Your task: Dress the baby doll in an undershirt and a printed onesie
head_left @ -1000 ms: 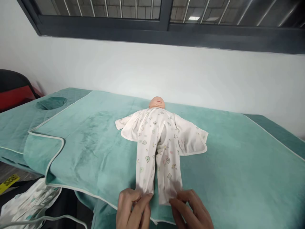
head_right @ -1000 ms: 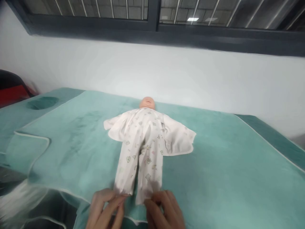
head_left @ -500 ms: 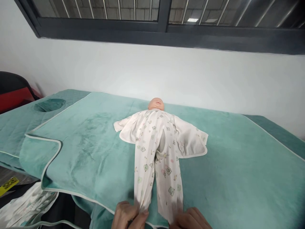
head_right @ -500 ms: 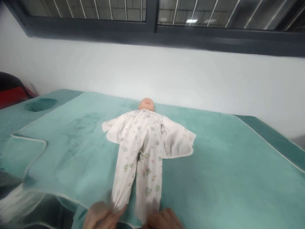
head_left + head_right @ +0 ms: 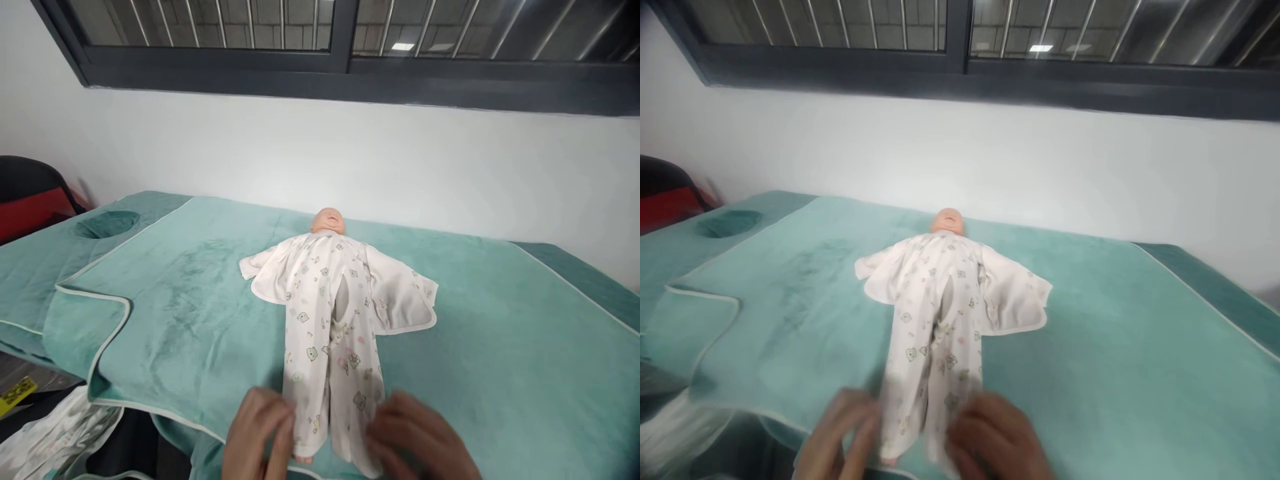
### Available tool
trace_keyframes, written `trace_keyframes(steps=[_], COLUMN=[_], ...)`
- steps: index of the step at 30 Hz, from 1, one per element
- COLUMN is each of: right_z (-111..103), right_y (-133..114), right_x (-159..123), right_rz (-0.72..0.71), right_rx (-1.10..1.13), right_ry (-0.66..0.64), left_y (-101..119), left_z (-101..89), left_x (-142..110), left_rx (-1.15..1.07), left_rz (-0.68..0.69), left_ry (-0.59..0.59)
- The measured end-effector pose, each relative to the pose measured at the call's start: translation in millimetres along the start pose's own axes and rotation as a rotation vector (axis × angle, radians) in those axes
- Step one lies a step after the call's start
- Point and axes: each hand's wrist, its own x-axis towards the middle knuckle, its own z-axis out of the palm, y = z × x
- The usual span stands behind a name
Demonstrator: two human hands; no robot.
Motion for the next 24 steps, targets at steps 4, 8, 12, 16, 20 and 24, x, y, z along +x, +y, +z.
trace_keyframes(steps=[4,8,12,16,20,24], right_z=[-17.7,-13.6,-3.1,-0.5,1.7,12.5], right_y=[32.3,78.7,102.9,109.3,115.1,116.2], right_x=[94.2,206.8,281.0,315.9,330.6,328.3], right_rz=[0.081,0.178,0.286,0.321,0.32,0.347], right_rx=[-0.004,-0.227,-0.533,-0.54,-0.548,-0.559], right_ry=[0.172,0.066,-0.221,-0.444,-0.521,-0.413], left_y=[5.3,18.1,20.4,13.4,11.8,16.7], left_z=[10.6,36.5,45.1,41.4,46.2,48.0], left_x=[41.9,53.7,45.3,36.7,30.1,25.2], left_rx=[0.124,0.338,0.361,0.291,0.202,0.064], left_rz=[-0.023,-0.036,0.032,0.048,0.019,-0.071], left_ry=[-0.13,-0.193,-0.147,-0.094,-0.118,-0.172])
